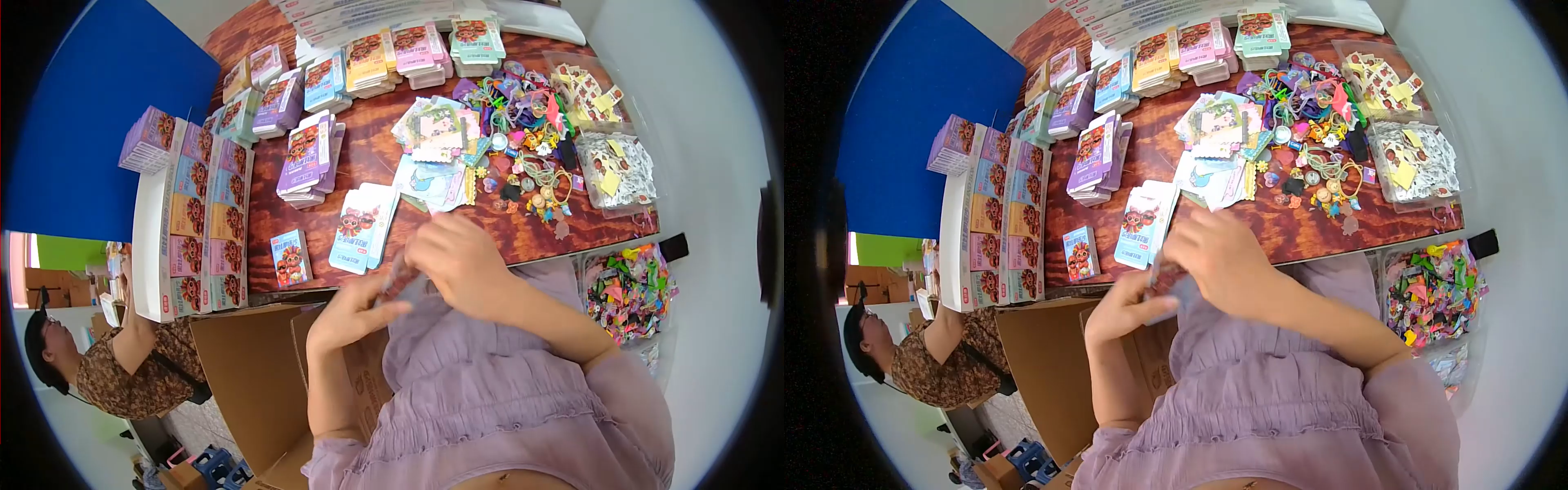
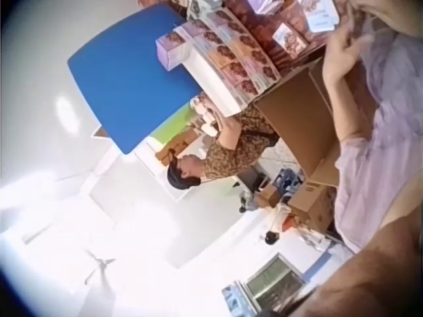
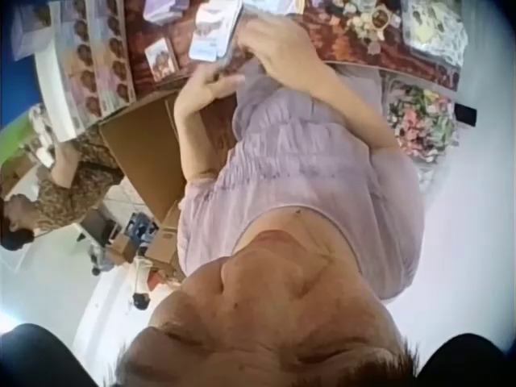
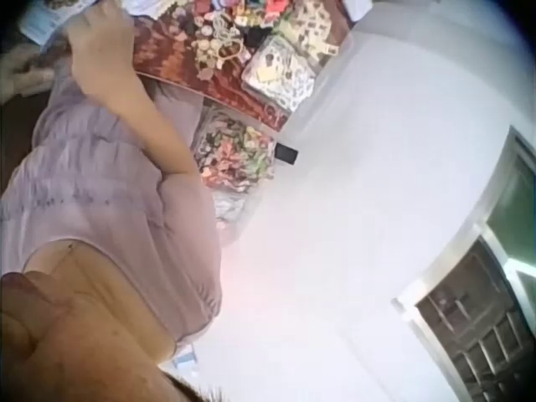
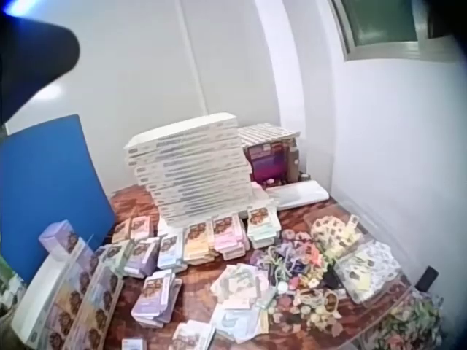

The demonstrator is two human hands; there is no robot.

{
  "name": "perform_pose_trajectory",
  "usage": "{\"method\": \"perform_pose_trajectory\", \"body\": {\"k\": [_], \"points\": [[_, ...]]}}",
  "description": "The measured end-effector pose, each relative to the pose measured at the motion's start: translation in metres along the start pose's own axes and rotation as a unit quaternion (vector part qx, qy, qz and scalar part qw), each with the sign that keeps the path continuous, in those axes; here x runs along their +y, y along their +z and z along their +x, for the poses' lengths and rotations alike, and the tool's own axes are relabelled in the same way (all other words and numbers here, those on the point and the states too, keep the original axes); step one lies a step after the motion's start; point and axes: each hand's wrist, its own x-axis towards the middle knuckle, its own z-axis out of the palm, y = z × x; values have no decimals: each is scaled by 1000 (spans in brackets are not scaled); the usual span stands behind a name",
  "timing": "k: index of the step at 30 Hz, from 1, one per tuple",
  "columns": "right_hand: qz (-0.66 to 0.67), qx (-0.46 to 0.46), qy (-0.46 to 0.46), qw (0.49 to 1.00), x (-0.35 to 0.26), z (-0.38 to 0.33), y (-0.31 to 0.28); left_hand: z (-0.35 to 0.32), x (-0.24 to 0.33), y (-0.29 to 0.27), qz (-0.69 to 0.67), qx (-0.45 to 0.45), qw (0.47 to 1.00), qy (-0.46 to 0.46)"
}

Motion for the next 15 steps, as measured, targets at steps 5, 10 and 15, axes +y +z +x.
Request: {"method": "perform_pose_trajectory", "body": {"k": [5,10,15], "points": [[65,-51,-1,997,-18,-18,-23,23,-16,54,-207,-117,971,9],[89,-62,75,991,4,-37,-53,44,-16,90,-352,-10,936,18],[301,53,177,936,22,-64,-53,59,-5,106,-415,24,907,74]]}}
